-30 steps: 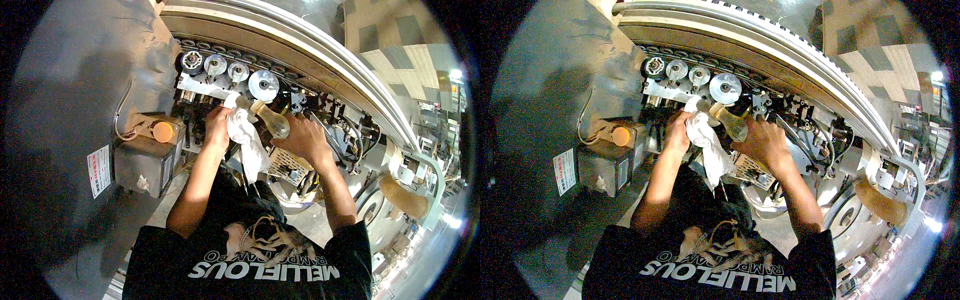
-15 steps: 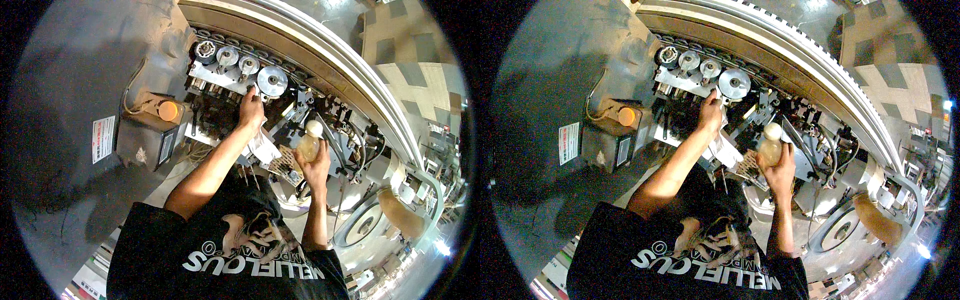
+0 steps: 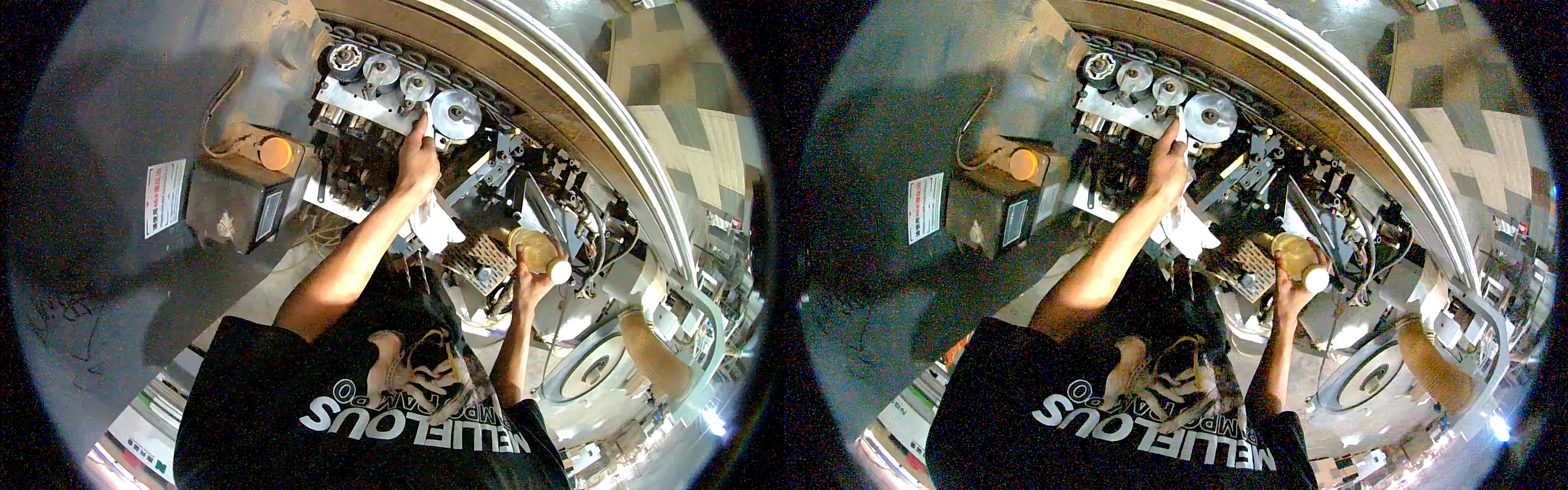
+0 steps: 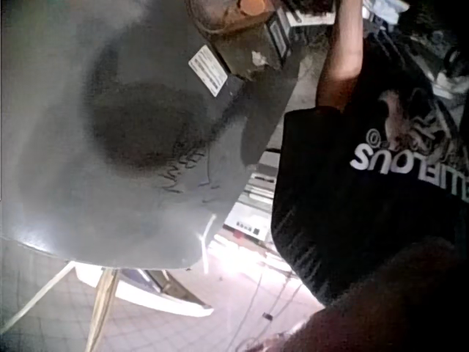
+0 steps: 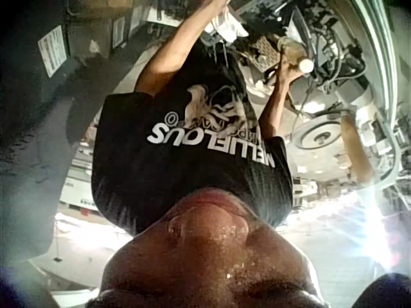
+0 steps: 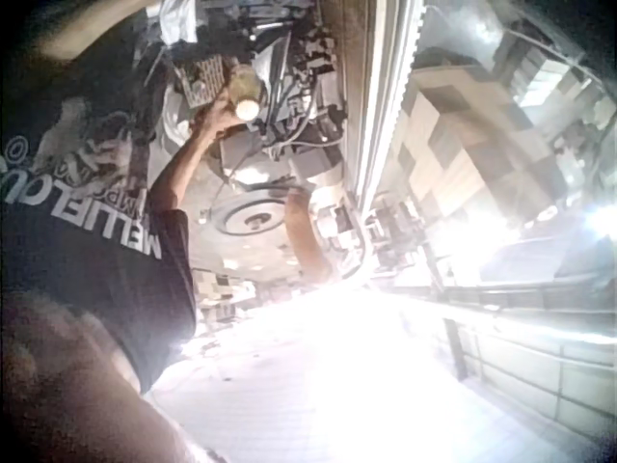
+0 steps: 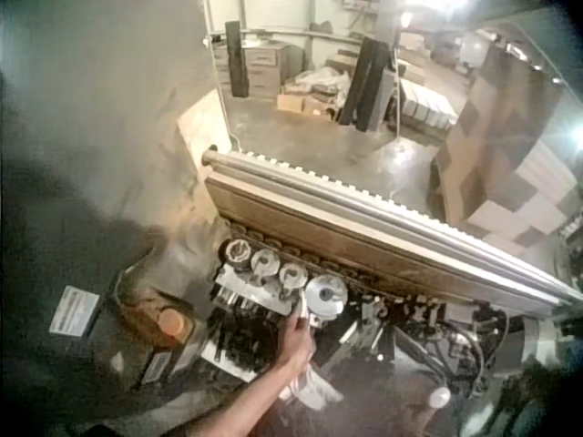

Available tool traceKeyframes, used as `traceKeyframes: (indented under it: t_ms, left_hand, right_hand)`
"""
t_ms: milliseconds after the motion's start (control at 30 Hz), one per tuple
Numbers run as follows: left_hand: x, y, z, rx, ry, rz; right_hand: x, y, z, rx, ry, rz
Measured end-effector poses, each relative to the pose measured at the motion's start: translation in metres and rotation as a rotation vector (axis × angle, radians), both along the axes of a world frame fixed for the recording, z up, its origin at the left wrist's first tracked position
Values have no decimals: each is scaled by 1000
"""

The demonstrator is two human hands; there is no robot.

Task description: The person scrapes machine components using a utility knife, pours liquid from a bottle onto a cloth, and wipes down the machine parts and rollers with the cloth.

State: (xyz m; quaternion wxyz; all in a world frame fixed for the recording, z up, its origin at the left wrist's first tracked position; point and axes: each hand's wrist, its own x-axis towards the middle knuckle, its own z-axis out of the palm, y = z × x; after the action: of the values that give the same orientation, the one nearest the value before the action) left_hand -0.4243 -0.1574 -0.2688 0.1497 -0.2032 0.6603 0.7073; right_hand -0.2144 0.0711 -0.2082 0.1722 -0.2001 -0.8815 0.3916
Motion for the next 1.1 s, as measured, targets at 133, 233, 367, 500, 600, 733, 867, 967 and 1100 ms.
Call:
traceKeyframes:
  t_ms: [133,233,367,500,600,733,867,967,1100]
  left_hand:
    - [-9,-6,-16,-96,91,-2]
    - [-15,-9,-19,-141,64,-70]
    - [-13,-9,-28,-213,139,-55]
    - [-27,-20,-49,-231,133,-128]
    - [-30,-22,-51,-175,94,-121]
    - [-21,-22,-39,-201,67,-133]
    - [0,-17,-28,-251,43,-134]
    - [4,-12,-12,-275,4,-72]
    - [4,-11,-17,-137,-82,-90]
  right_hand:
    - [-4,-11,-3,-115,103,-91]
    - [-3,-13,-6,-153,105,-129]
    - [-1,-10,-11,-112,33,-158]
    - [-3,-5,-18,-53,-19,-161]
    - [-3,-5,-25,-58,3,-146]
    - [4,-2,-29,-136,31,-137]
    - [5,-4,-26,-199,23,-182]
    - [6,1,-30,-148,31,-154]
    - [9,3,-35,-173,57,-140]
